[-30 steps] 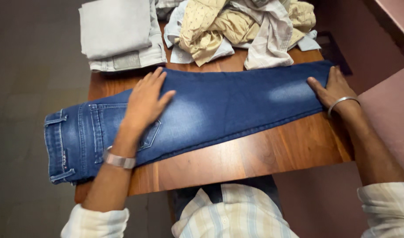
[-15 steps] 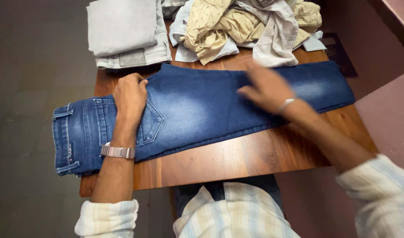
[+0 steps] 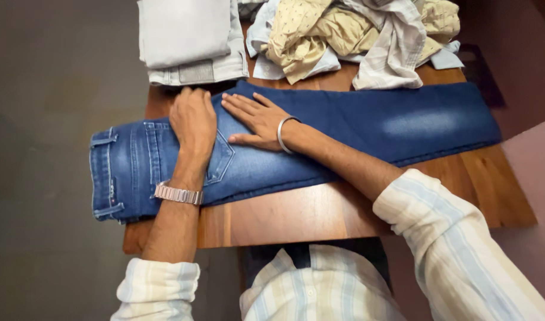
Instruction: The person folds a pair of light-colored pants on a wooden table, smoothing and aligning the fabric before stacking it. Then the person unfolds a pair of blue jeans, aligns the legs, and folds them into a compact rectangle.
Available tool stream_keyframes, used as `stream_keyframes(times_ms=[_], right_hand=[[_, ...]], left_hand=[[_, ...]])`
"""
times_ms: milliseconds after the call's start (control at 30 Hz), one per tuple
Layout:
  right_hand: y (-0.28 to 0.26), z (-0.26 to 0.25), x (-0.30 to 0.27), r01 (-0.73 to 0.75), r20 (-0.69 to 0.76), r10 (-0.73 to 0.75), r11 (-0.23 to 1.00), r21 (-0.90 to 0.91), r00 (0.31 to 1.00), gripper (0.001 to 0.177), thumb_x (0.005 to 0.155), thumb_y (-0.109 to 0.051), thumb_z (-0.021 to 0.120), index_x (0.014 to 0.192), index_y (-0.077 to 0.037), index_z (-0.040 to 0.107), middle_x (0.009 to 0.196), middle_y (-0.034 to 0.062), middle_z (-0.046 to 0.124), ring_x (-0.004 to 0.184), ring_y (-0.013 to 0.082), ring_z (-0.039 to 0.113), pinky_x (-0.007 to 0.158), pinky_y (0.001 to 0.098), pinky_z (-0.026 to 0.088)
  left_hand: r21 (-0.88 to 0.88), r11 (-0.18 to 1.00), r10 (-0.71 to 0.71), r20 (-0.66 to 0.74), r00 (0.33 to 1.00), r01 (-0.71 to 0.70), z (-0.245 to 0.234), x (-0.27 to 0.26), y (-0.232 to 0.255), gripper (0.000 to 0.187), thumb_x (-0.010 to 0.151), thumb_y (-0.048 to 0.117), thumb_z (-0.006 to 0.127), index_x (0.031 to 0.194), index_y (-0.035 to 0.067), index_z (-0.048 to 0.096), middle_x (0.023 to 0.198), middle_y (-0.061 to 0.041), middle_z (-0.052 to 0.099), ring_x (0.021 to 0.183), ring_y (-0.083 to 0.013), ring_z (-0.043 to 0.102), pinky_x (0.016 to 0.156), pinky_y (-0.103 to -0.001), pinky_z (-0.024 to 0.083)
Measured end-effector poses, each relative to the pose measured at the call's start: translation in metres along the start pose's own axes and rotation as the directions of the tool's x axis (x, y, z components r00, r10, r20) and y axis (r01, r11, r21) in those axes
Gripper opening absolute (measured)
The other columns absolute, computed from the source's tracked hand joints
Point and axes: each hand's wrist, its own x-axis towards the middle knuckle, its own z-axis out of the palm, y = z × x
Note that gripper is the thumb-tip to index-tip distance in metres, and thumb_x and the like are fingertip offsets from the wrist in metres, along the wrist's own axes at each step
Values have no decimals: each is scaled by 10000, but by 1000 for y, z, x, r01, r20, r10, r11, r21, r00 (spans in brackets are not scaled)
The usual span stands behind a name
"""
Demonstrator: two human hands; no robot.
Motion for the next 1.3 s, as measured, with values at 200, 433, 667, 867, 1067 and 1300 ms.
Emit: stream_keyframes(times_ms=[200, 433, 667, 867, 1067, 1300], right_hand=[[3, 5, -1, -39, 3, 39, 996, -85, 999, 903, 1039, -687, 413, 1619, -31, 196, 1714, 189, 162, 1612, 313, 142, 1297, 497, 128], [-3, -7, -7, 26, -36, -24, 999, 38, 999, 964, 977, -658, 478, 1645, -39, 165, 1717, 169, 137, 1591, 316, 150, 1267, 516, 136], [-3, -12, -15, 32, -20, -31, 999, 41, 999, 959, 992, -668, 470, 1630, -19, 168, 1715, 199, 121, 1588, 342, 135, 1266, 498, 146], [9, -10, -31, -63, -32, 62, 997, -36, 998, 947, 1000, -678, 429, 1619, -1, 192, 1705, 211, 141, 1575, 349, 144, 1266, 471, 141], [28, -17, -53, -180, -4, 180, 982, -56, 984, 952, 986, -695, 400, 1608, -1, 206, 1699, 192, 168, 1568, 346, 150, 1252, 464, 124], [53, -24, -87, -307, -41, 304, 946, -102, 952, 951, 992, -694, 405, 1611, 4, 222, 1678, 200, 215, 1565, 348, 162, 1272, 455, 110]], left_hand=[[-138, 961, 251, 77, 965, -239, -7, -12, 15, 244, 1008, 181, 645, 1175, 12, 698, 1242, -188, 659, 1174, -378, 612, 1006, -482, 485], [91, 980, 154, 226, 962, -179, -18, -50, 12, 770, 1005, 487, 553, 1531, -58, 417, 1580, -280, 369, 1475, -412, 327, 1204, -524, 241], [57, 983, 146, 351, 925, -177, -32, -59, -7, 926, 989, 638, 513, 1562, -65, 328, 1650, -284, 245, 1539, -406, 210, 1238, -511, 166], [116, 984, 86, 368, 926, -137, -52, -59, -26, 1047, 951, 737, 470, 1586, -72, 273, 1671, -264, 215, 1566, -382, 170, 1255, -513, 136], [184, 982, -21, 341, 940, -45, -78, -58, -49, 986, 970, 727, 444, 1620, 7, 270, 1696, -257, 165, 1560, -417, 126, 1234, -559, 121], [158, 986, -103, 307, 946, 56, -90, -66, -56, 914, 976, 653, 500, 1640, 64, 281, 1697, -257, 155, 1551, -477, 131, 1234, -587, 150]])
